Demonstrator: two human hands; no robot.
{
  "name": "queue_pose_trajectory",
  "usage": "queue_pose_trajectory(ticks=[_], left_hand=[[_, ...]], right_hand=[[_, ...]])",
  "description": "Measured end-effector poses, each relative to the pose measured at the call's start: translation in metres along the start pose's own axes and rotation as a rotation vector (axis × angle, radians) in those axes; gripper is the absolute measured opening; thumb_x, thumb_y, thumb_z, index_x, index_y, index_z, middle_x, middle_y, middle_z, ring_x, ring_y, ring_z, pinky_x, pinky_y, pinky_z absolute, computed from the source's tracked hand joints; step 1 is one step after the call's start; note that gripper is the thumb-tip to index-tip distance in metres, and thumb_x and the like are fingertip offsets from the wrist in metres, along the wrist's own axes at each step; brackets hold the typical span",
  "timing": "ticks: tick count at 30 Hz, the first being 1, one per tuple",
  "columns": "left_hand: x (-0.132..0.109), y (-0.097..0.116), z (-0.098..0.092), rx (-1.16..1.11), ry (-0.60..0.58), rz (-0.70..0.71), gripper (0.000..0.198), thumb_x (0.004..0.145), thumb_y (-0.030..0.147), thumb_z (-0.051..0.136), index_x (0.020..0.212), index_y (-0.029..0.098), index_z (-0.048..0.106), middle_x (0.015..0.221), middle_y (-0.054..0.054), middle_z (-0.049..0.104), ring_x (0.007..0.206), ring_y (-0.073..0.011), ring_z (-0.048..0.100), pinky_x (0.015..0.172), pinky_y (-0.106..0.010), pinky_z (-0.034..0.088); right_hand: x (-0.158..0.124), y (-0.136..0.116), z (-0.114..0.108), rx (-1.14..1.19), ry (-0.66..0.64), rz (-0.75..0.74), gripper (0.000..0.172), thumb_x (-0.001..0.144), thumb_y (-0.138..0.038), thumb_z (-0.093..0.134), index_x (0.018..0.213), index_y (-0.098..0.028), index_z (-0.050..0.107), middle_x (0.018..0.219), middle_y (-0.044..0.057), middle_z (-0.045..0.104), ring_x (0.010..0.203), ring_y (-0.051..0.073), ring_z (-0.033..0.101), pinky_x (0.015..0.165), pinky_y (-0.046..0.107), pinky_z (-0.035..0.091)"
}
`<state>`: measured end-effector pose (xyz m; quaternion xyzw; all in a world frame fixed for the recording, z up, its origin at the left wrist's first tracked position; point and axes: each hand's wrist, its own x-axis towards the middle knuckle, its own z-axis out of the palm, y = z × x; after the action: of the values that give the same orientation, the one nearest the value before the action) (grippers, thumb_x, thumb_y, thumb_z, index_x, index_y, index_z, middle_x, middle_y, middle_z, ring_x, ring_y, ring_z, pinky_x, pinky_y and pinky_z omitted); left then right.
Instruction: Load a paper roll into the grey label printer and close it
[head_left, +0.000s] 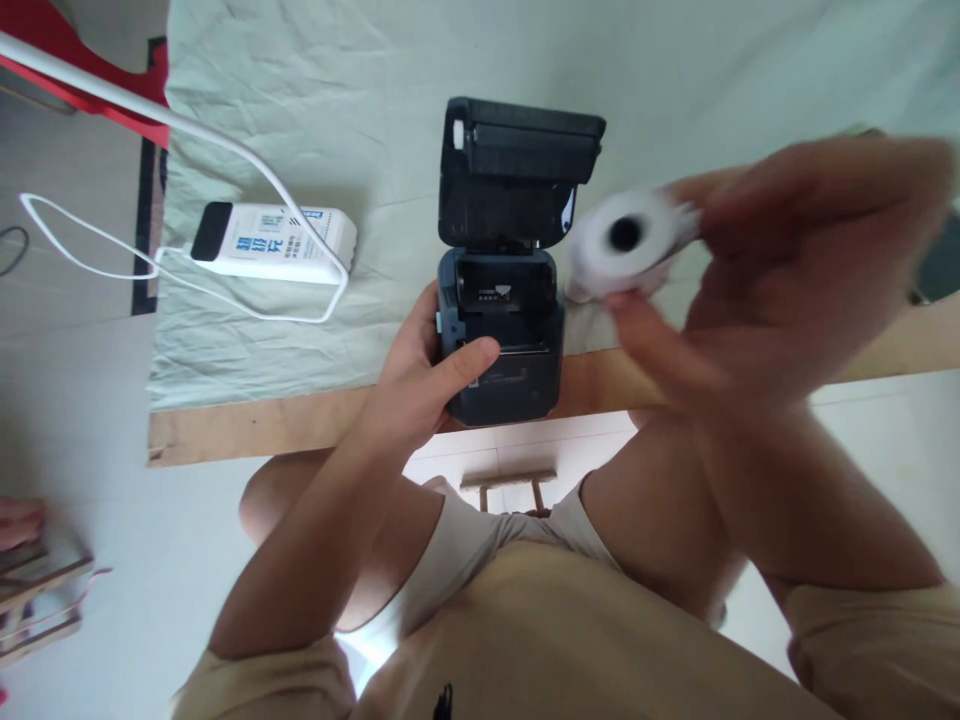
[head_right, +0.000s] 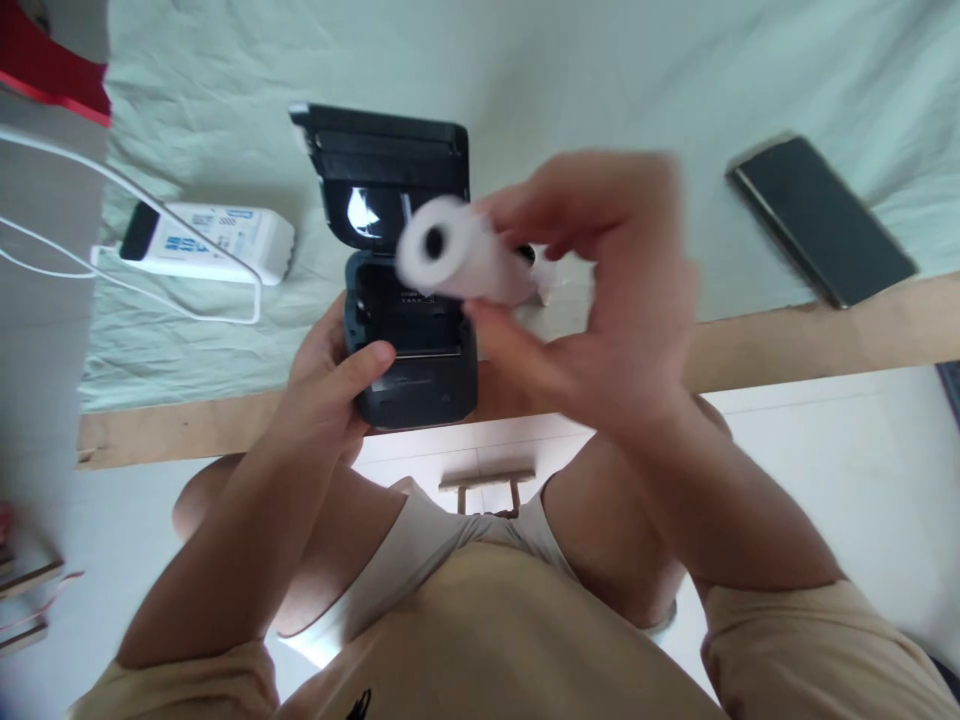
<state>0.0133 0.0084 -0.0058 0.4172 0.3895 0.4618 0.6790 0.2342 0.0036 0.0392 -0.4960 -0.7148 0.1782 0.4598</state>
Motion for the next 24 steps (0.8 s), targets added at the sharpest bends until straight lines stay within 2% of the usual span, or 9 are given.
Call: queue_pose_trajectory(ticks=[1,4,7,11,14,16,19,22,24], left_hand=[[0.001,-0.001,-0.001,0.015,-0.011,0.011,0.056,0.079,0.038,0.089,0.128,0.025,0.067,0.108,-0.005,0.079,0.092,-0.0247,0.08,0.077,-0.033,0.068],[0.003,-0.004,-0.005,0.044,-0.035,0.026,0.058,0.081,0.039,0.086,0.133,0.025,0.065,0.114,-0.007,0.079,0.099,-0.0277,0.08,0.079,-0.034,0.068],[0.003,-0.005,-0.006,0.033,-0.061,0.036,0.053,0.083,0.038,0.085,0.13,0.024,0.066,0.115,-0.007,0.079,0.102,-0.0265,0.079,0.081,-0.033,0.067],[0.002,-0.006,-0.005,0.032,-0.057,0.07,0.05,0.084,0.046,0.083,0.126,0.025,0.068,0.112,-0.006,0.079,0.104,-0.0258,0.078,0.08,-0.031,0.067],[0.001,-0.006,-0.004,0.029,-0.039,0.112,0.046,0.09,0.055,0.074,0.121,0.023,0.071,0.11,-0.007,0.078,0.107,-0.0268,0.077,0.08,-0.034,0.066],[0.0,-0.005,-0.004,0.025,-0.033,0.113,0.045,0.087,0.052,0.077,0.12,0.023,0.072,0.106,-0.006,0.077,0.101,-0.0247,0.077,0.079,-0.033,0.066],[-0.002,-0.002,-0.005,0.086,-0.005,0.057,0.048,0.077,0.035,0.089,0.12,0.025,0.07,0.1,-0.002,0.076,0.089,-0.0198,0.074,0.075,-0.028,0.063],[-0.004,-0.001,-0.005,0.14,0.041,0.028,0.048,0.076,0.031,0.088,0.12,0.025,0.07,0.098,-0.002,0.075,0.086,-0.0211,0.074,0.074,-0.029,0.062],[-0.004,0.0,-0.005,0.138,0.045,0.021,0.057,0.074,0.031,0.089,0.126,0.025,0.068,0.102,-0.004,0.075,0.091,-0.0246,0.075,0.076,-0.031,0.063]], right_hand=[[0.0,-0.004,0.008,-0.011,0.017,-0.097,0.026,0.092,-0.024,0.069,0.114,-0.03,0.056,0.12,0.001,0.07,0.112,0.019,0.07,0.094,0.037,0.056],[0.006,0.0,0.028,-0.266,0.037,-0.33,0.02,0.087,-0.012,0.068,0.1,-0.026,0.059,0.103,-0.003,0.079,0.092,0.017,0.077,0.078,0.036,0.054],[0.012,0.01,0.036,-0.389,-0.01,-0.358,0.014,0.087,-0.009,0.064,0.089,-0.023,0.061,0.098,-0.004,0.081,0.084,0.017,0.077,0.072,0.035,0.05],[0.011,0.008,0.032,-0.343,0.002,-0.431,0.016,0.093,-0.009,0.061,0.085,-0.023,0.063,0.09,-0.004,0.079,0.091,0.017,0.076,0.078,0.035,0.049],[0.004,0.002,0.031,-0.281,0.008,-0.497,0.014,0.092,-0.012,0.067,0.086,-0.024,0.063,0.086,-0.005,0.077,0.088,0.016,0.073,0.075,0.035,0.047],[-0.001,0.0,0.032,-0.265,-0.034,-0.504,0.011,0.093,-0.017,0.069,0.087,-0.024,0.063,0.088,-0.005,0.078,0.087,0.016,0.072,0.074,0.036,0.048],[-0.007,0.0,0.03,-0.158,-0.093,-0.502,0.008,0.095,-0.028,0.069,0.09,-0.025,0.064,0.089,-0.004,0.078,0.091,0.017,0.073,0.077,0.037,0.051],[-0.006,0.003,0.025,-0.002,0.018,-0.375,0.006,0.093,-0.026,0.066,0.098,-0.028,0.064,0.099,-0.001,0.077,0.095,0.018,0.072,0.081,0.037,0.055],[-0.004,0.007,0.023,0.014,0.096,-0.244,0.025,0.093,-0.023,0.063,0.116,-0.031,0.062,0.12,0.002,0.072,0.102,0.018,0.07,0.084,0.037,0.056]])
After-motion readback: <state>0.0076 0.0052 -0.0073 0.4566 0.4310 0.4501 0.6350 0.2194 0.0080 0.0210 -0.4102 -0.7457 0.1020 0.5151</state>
